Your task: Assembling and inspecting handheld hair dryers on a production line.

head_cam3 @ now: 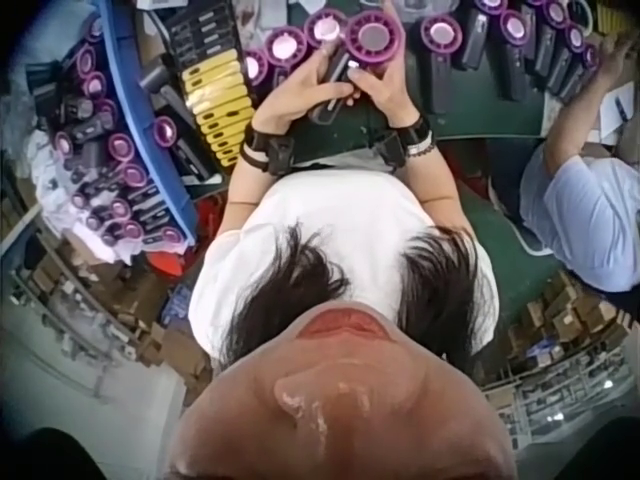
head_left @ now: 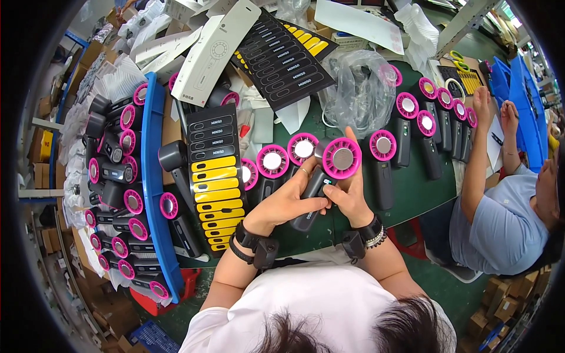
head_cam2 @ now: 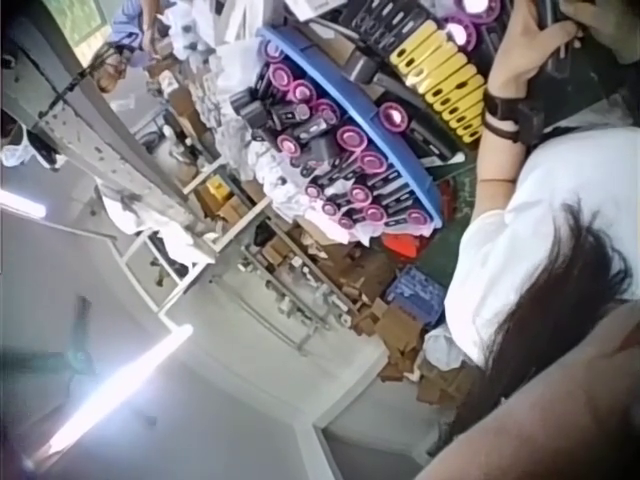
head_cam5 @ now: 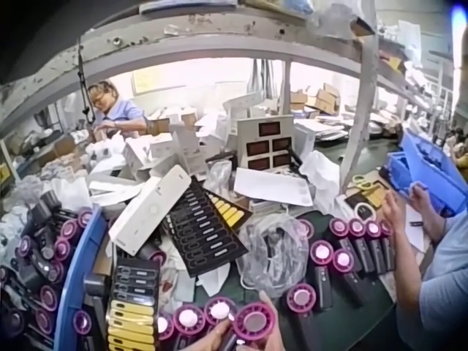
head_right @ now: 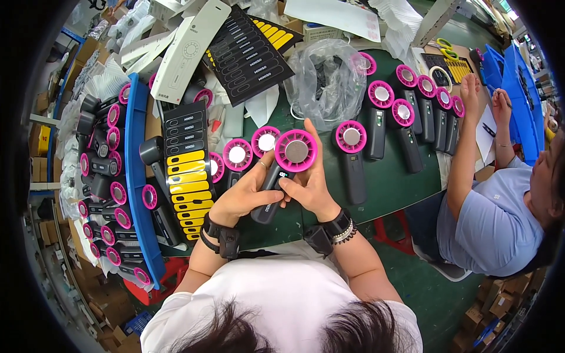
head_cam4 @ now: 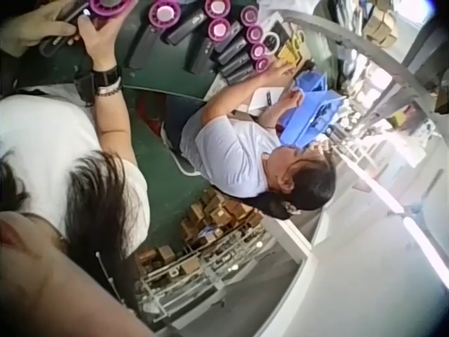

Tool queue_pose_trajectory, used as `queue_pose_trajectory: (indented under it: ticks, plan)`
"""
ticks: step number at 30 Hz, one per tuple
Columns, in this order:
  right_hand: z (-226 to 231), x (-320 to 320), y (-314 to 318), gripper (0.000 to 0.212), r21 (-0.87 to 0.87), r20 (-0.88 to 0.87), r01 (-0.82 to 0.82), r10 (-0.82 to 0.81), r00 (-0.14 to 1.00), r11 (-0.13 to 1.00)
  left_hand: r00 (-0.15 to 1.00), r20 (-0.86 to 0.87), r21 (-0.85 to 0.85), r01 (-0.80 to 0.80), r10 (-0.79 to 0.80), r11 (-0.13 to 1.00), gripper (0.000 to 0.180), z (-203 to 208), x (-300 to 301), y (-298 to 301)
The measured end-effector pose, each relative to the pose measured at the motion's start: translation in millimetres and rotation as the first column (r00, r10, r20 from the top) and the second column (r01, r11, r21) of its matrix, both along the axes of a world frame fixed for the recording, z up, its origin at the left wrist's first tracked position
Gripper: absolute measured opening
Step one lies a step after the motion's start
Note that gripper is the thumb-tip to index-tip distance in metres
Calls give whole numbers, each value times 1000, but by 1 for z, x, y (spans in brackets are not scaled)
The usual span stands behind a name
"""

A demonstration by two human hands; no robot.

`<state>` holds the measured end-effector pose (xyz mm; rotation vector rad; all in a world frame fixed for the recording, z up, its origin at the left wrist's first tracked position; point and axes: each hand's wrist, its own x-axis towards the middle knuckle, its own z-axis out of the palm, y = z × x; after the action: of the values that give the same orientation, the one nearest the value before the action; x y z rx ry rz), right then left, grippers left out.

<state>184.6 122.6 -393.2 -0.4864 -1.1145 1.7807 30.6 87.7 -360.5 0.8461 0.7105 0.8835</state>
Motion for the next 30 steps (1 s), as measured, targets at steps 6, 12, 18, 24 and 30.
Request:
queue_pose_trajectory:
  ticks: [6, 12, 18, 24, 30]
  plan:
    - [-9, -2, 3, 98, 69, 7, 45, -46, 999, 997, 999, -36, -7, -38, 38, 999, 80, 0, 1, 2]
    - [-1, -5, 7, 97, -47, -76, -23, 20, 997, 999, 1000, -3, -12, -18, 18, 1000, 78, 4, -4, 6]
    - [16, -17, -3, 96, -31, -7, 8, -8, 1000, 999, 998, -25, 25, -60, 61, 998, 72, 20, -18, -6]
    - [16, -16, -22, 96, -27, -9, 68, -68, 998, 997, 1000, 9, 26, -20, 20, 999, 74, 26, -15, -23]
    - [34, -19, -29, 94, -50, 8, 82, -81, 997, 995, 998, 58, 29, -15, 13, 999, 75, 26, -10, -30]
